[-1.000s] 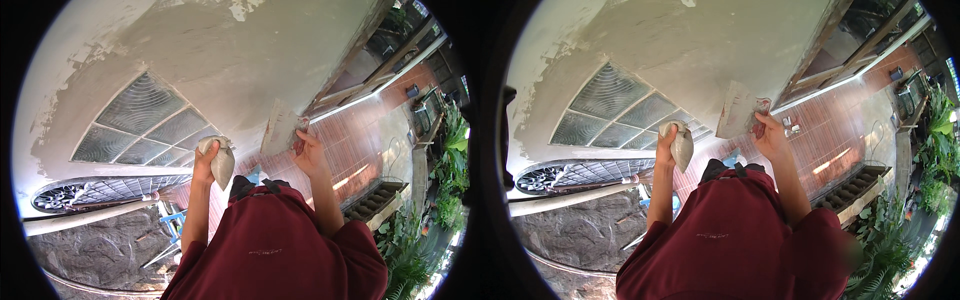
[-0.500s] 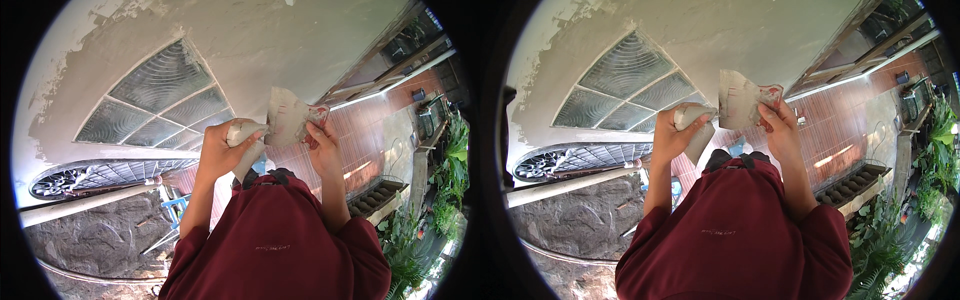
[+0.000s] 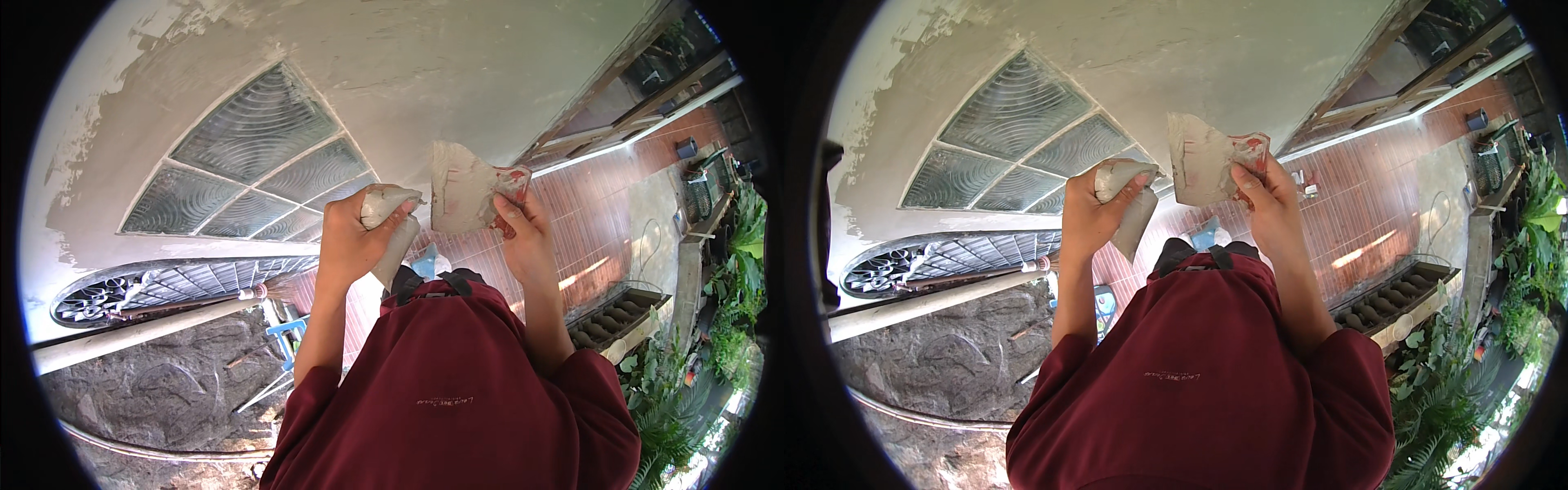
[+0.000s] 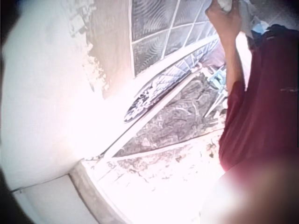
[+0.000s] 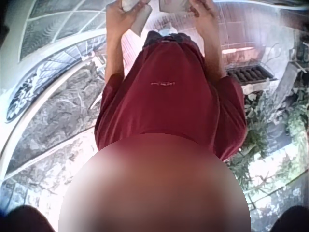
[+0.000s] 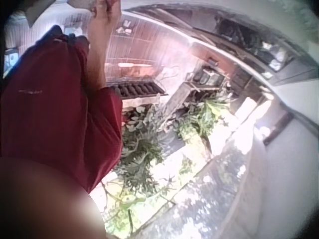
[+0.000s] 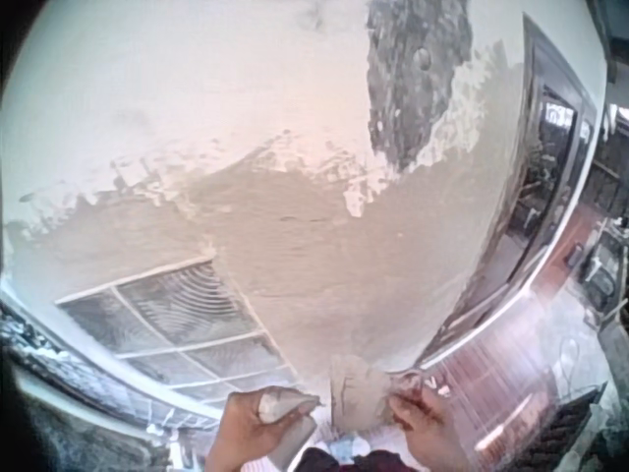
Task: The person applies plaster to a wall using a trowel and a bag of plaster. They repeatedly scoop plaster from the bag onto the trowel and spread it onto the wall surface, smoothing the material with the trowel.
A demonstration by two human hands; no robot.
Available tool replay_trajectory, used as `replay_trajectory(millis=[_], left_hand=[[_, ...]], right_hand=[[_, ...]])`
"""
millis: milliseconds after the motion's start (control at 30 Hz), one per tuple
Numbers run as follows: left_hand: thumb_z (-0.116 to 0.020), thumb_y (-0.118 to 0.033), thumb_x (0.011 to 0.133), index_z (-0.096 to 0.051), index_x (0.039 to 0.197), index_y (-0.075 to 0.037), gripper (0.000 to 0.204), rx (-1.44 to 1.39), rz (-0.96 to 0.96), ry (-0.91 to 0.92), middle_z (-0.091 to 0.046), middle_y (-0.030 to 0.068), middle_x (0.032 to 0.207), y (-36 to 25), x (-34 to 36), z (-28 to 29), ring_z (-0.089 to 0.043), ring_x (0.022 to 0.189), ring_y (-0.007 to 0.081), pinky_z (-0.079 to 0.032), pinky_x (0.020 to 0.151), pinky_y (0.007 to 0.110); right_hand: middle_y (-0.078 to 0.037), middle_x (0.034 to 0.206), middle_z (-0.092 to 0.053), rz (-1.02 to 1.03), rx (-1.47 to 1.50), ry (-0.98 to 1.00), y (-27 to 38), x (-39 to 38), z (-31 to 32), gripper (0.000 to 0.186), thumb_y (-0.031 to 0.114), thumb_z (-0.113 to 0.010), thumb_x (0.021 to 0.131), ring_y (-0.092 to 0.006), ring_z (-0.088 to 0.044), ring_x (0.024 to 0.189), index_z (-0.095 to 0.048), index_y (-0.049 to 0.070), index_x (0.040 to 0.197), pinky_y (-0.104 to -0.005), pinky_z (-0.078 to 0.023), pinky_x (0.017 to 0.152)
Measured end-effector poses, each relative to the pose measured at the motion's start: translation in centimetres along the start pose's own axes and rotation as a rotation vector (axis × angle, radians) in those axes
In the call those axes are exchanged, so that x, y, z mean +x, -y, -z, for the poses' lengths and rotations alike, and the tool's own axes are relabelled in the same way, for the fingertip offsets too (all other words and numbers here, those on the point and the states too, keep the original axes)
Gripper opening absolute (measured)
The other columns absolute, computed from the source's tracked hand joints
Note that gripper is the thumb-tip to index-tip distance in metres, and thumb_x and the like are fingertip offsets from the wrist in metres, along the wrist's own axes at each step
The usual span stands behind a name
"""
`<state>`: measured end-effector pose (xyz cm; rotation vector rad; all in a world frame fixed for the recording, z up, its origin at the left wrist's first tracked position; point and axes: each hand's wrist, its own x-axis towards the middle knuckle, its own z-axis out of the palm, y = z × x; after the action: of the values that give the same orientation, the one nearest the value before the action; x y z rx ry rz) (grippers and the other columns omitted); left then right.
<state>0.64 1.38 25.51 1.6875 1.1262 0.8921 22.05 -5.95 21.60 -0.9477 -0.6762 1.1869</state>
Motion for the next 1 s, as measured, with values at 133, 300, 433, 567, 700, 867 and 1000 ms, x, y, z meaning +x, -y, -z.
replay_trajectory(millis=[133, 300, 433, 567, 700, 867, 1000], left_hand=[[-0.073, -0.014, 0.084, -0.07, 0.095, 0.0, 0.019, -0.042, 0.04, 0.062, -0.071, 0.0108, 0.076, -0.7, 0.2, -0.6, -0.069, 0.065, 0.016, -0.052, 0.058, 0.028], [-0.073, -0.015, 0.084, -0.069, 0.096, 0.001, 0.02, -0.044, 0.043, 0.098, -0.071, 0.011, 0.076, -0.9, 0.6, -2.0, -0.07, 0.067, 0.016, -0.053, 0.059, 0.029], [-0.073, -0.017, 0.084, -0.07, 0.096, 0.001, 0.021, 0.085, 0.004, -0.008, -0.071, 0.0104, 0.077, -0.1, 1.1, -2.7, -0.069, 0.067, 0.0158, -0.053, 0.059, 0.028], [-0.073, -0.017, 0.084, -0.07, 0.095, 0.001, 0.021, 0.025, 0.045, -0.067, -0.071, 0.01, 0.077, 0.1, 1.2, -2.6, -0.068, 0.065, 0.0152, -0.052, 0.059, 0.028], [-0.073, -0.016, 0.084, -0.07, 0.093, 0.001, 0.02, -0.068, 0.081, -0.021, -0.072, 0.0096, 0.078, -0.7, 1.1, -2.8, -0.067, 0.067, 0.0138, -0.052, 0.06, 0.027], [-0.074, -0.014, 0.083, -0.07, 0.092, 0.002, 0.019, -0.054, 0.058, 0.172, -0.071, 0.0093, 0.074, -1.5, 1.1, -3.7, -0.067, 0.066, 0.0132, -0.052, 0.059, 0.027], [-0.073, -0.017, 0.085, -0.07, 0.093, 0.001, 0.019, -0.019, 0.061, 0.177, -0.07, 0.0076, 0.076, -1.2, 1.5, -4.4, -0.065, 0.067, 0.0124, -0.05, 0.06, 0.027]], right_hand=[[-0.003, 0.108, -0.063, 0.006, 0.008, 0.013, 0.3, 0.2, 0.5, 0.029, 0.01, -0.057, 0.096, -0.0064, -0.057, 0.093, -0.057, 0.0, 0.123, -0.022, -0.046, 0.078], [-0.002, 0.107, -0.063, 0.0, 0.014, 0.027, 0.7, 0.5, 1.0, 0.029, 0.01, -0.057, 0.095, -0.0063, -0.057, 0.092, -0.056, 0.0, 0.122, -0.022, -0.046, 0.079], [-0.002, 0.107, -0.063, -0.004, 0.023, 0.006, 0.9, 0.7, 1.6, 0.028, 0.01, -0.057, 0.095, -0.0059, -0.056, 0.092, -0.057, 0.0, 0.122, -0.0215, -0.045, 0.079], [-0.002, 0.107, -0.063, 0.015, -0.004, 0.015, 1.2, 1.1, 2.5, 0.028, 0.011, -0.057, 0.096, -0.0058, -0.057, 0.092, -0.057, 0.0, 0.122, -0.0213, -0.045, 0.078], [-0.001, 0.106, -0.063, 0.005, -0.013, 0.016, 1.3, 1.3, 3.2, 0.028, 0.012, -0.057, 0.096, -0.0054, -0.056, 0.091, -0.057, 0.0, 0.122, -0.021, -0.045, 0.078], [-0.002, 0.106, -0.063, -0.005, -0.042, 0.042, 1.5, 1.5, 3.5, 0.029, 0.012, -0.057, 0.096, -0.0055, -0.056, 0.092, -0.057, 0.0, 0.122, -0.0209, -0.045, 0.079], [-0.002, 0.106, -0.063, 0.003, -0.054, 0.062, 1.7, 1.4, 3.4, 0.029, 0.013, -0.057, 0.096, -0.0061, -0.057, 0.093, -0.057, 0.0, 0.122, -0.0217, -0.046, 0.081]])
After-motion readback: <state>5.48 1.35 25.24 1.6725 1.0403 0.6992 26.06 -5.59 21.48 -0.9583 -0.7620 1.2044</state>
